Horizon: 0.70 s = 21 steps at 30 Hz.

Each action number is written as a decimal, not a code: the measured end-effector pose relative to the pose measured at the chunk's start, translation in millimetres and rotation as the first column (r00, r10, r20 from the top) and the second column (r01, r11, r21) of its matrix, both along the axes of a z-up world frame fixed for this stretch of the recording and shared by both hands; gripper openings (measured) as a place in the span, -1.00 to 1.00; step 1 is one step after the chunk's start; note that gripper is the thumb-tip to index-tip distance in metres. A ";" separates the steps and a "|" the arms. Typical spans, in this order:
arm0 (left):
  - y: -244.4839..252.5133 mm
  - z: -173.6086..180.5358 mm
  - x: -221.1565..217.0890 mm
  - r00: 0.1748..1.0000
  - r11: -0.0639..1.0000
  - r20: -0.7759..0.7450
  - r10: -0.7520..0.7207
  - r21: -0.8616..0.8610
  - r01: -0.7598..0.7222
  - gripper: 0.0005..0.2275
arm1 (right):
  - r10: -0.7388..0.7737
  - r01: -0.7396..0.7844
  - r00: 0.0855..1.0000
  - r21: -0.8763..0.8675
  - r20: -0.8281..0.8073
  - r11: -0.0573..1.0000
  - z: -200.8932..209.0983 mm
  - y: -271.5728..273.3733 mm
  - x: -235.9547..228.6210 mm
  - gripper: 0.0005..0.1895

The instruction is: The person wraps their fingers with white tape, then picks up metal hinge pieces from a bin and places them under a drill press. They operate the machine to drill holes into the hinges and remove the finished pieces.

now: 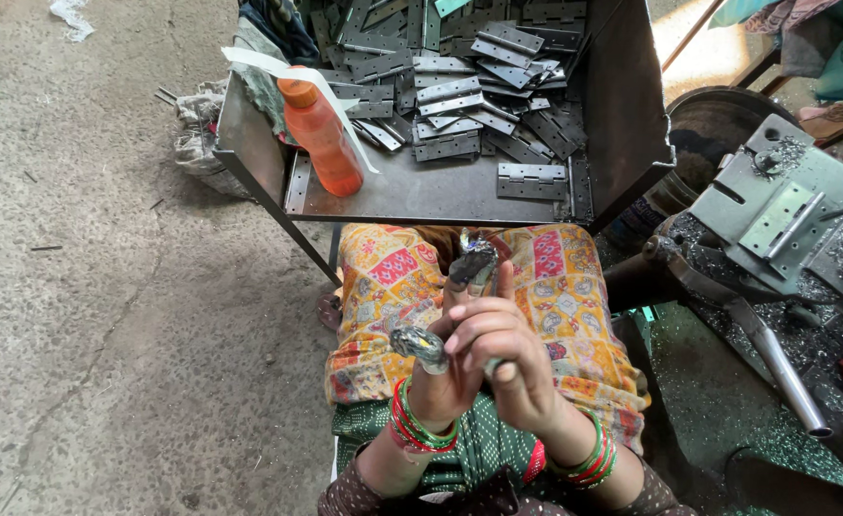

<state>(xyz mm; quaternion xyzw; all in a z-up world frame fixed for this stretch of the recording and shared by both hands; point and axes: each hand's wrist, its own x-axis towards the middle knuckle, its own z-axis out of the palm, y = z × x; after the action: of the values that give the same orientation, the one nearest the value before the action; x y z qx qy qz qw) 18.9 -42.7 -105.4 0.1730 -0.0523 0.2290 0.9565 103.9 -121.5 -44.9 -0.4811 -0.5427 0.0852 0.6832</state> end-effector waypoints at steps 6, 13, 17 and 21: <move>40.5 23.1 1.8 0.694 -0.130 0.354 0.626 0.926 -0.354 -0.58 | 0.173 -0.058 0.831 0.226 -0.529 0.972 -6.3 5.4 32.4 -0.56; 49.9 29.9 -1.2 0.678 -0.767 0.564 0.471 0.642 -0.001 -0.55 | 0.106 -0.152 0.772 -0.019 -0.627 0.988 -25.2 -23.7 63.1 -0.43; 48.4 26.4 -1.6 0.695 -0.748 0.550 0.464 0.663 -0.025 -0.64 | 0.040 -0.133 0.845 -0.139 -0.533 0.981 -29.3 -31.8 63.7 -0.49; 48.3 30.2 -1.7 0.738 -0.705 0.518 0.433 0.705 -0.081 -0.61 | -0.015 -0.044 0.856 -0.102 -0.517 0.994 -28.8 -30.9 63.6 -0.63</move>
<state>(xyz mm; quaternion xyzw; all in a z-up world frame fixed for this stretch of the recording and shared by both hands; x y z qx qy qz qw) 17.1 5.6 -75.3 0.9240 -0.0570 0.3544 0.1319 167.5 -152.5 -73.7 -0.4734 -0.3372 0.2459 0.7757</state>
